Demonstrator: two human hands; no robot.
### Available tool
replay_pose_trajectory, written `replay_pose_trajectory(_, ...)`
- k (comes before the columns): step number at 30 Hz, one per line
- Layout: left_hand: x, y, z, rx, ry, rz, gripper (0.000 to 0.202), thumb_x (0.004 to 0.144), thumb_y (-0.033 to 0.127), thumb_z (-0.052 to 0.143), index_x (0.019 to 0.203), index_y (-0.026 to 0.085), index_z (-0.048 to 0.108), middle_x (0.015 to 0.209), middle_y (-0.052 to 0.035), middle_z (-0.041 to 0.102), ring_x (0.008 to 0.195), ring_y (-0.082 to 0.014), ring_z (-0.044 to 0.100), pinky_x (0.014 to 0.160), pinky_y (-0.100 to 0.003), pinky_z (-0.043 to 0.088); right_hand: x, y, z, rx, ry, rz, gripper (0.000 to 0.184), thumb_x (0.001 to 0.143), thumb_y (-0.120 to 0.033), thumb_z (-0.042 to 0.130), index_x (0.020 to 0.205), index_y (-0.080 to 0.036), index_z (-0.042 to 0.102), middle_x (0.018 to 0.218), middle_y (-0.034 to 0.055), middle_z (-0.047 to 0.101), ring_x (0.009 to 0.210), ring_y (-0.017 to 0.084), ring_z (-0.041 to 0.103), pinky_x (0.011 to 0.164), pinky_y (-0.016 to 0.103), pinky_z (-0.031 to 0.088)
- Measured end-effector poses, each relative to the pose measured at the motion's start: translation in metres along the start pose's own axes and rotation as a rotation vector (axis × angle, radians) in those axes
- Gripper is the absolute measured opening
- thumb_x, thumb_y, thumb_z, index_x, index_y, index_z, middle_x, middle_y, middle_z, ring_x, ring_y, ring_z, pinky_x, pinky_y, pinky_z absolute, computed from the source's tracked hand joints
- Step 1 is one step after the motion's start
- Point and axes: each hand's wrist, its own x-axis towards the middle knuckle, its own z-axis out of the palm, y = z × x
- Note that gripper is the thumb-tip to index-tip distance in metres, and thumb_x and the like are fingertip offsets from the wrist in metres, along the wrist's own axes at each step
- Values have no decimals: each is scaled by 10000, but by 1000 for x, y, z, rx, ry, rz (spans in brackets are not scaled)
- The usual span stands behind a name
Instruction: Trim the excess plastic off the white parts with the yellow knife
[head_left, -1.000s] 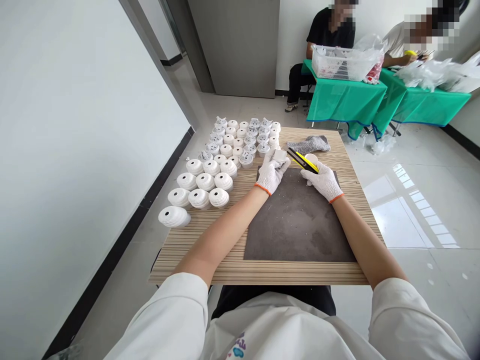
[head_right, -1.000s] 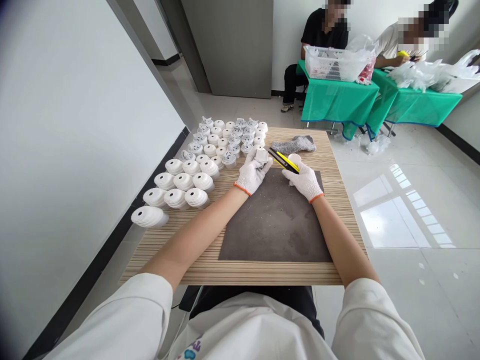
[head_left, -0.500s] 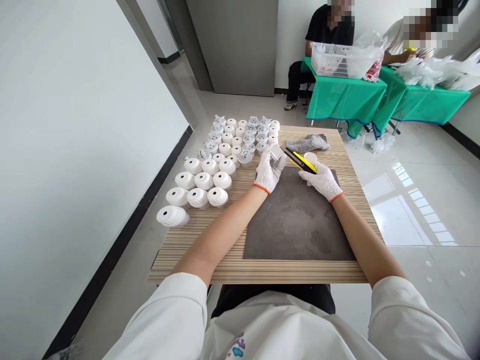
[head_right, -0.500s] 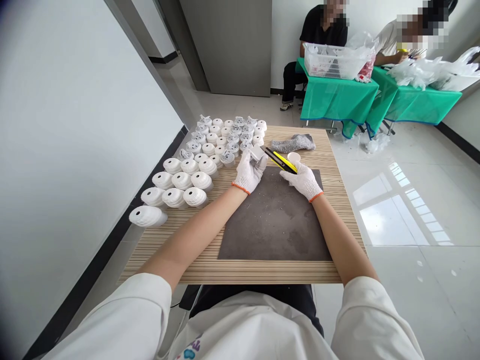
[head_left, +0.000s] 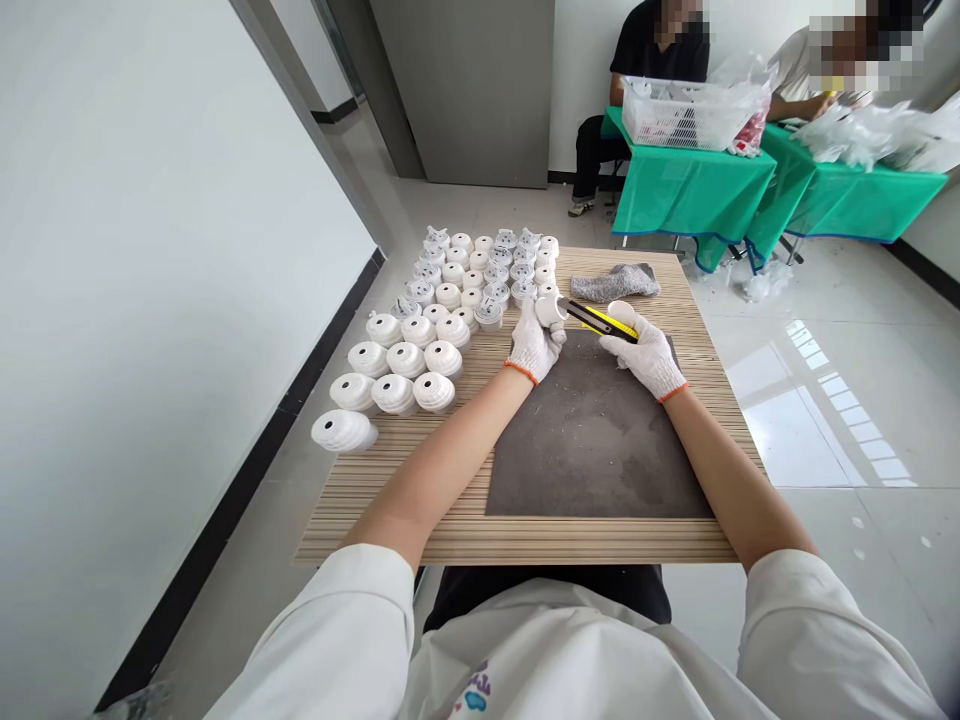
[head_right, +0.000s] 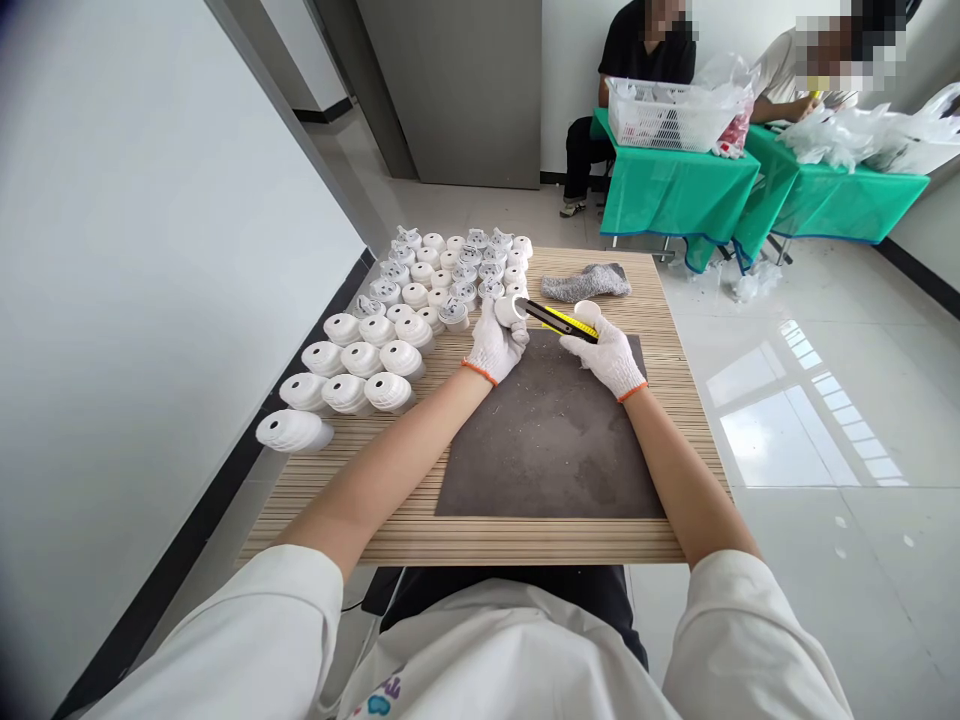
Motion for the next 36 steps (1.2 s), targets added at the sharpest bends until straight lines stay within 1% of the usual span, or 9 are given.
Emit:
replay_pose_trajectory(3, 1, -2, -1, 9, -10, 44, 341, 982, 511, 569, 836, 204, 594, 587, 42, 532, 395, -52, 442, 353, -163, 312, 1, 2, 1, 102, 18, 9, 623, 753, -425, 741, 1337, -231, 643, 800, -37, 654, 516, 96, 481, 517, 252, 490)
replay_pose_trajectory(5, 2, -2, -1, 17, 1, 53, 314, 972, 493, 598, 838, 209, 593, 602, 47, 545, 400, -48, 444, 357, -161, 321, 0, 2, 0, 66, 43, -1, 610, 774, -438, 731, 1347, -249, 644, 863, -19, 687, 549, 109, 520, 543, 265, 507)
replay_pose_trajectory(10, 4, -2, -4, 19, 16, 31, 316, 984, 433, 604, 781, 192, 578, 583, 54, 502, 406, -24, 426, 369, -134, 319, -11, -4, 0, -416, 215, -176, 534, 836, -501, 719, 1338, -325, 674, 1163, 45, 737, 958, 258, 692, 840, 365, 538)
replay_pose_trajectory(13, 5, -3, -4, 15, 38, 32, 295, 945, 431, 665, 791, 187, 601, 591, 48, 511, 423, -24, 440, 382, -131, 334, -16, -7, 5, -660, 261, -250, 544, 898, -510, 656, 1395, -291, 645, 1224, 105, 721, 1048, 311, 682, 832, 356, 507)
replay_pose_trajectory(17, 2, -1, -3, -9, 41, 9, 290, 956, 462, 625, 853, 191, 628, 585, 43, 524, 416, -32, 428, 380, -136, 333, -17, -8, 6, -751, 220, -307, 514, 933, -499, 618, 1391, -267, 652, 1181, 118, 737, 993, 299, 699, 784, 323, 487)
replay_pose_trajectory(22, 0, 2, -3, -5, -36, -43, 363, 985, 499, 520, 799, 193, 579, 560, 43, 506, 375, -34, 351, 339, -155, 267, -13, -6, -5, -527, -3, -254, 423, 835, -454, 736, 1237, -323, 726, 1029, 12, 779, 916, 252, 715, 785, 310, 518)
replay_pose_trajectory(28, -4, 2, -1, 73, -58, -84, 362, 948, 507, 566, 768, 194, 578, 564, 30, 532, 346, -38, 307, 324, -178, 217, -7, -7, -8, 55, -194, 44, 399, 811, -417, 717, 1151, -207, 717, 638, -18, 650, 494, 110, 534, 454, 209, 407)
replay_pose_trajectory(32, -7, 4, 1, 74, -112, -129, 343, 961, 466, 532, 761, 192, 586, 544, 17, 523, 342, -52, 298, 317, -190, 212, -7, -13, -10, 84, -207, 139, 354, 805, -409, 708, 1068, -172, 711, 581, -12, 627, 430, 91, 482, 398, 190, 352)
replay_pose_trajectory(36, -7, 5, 2, 68, -102, -150, 359, 979, 462, 509, 765, 187, 594, 551, 16, 519, 350, -53, 321, 317, -185, 229, -9, -11, -10, 63, -184, 91, 390, 821, -427, 702, 1125, -185, 717, 646, -5, 656, 463, 94, 496, 441, 200, 397)
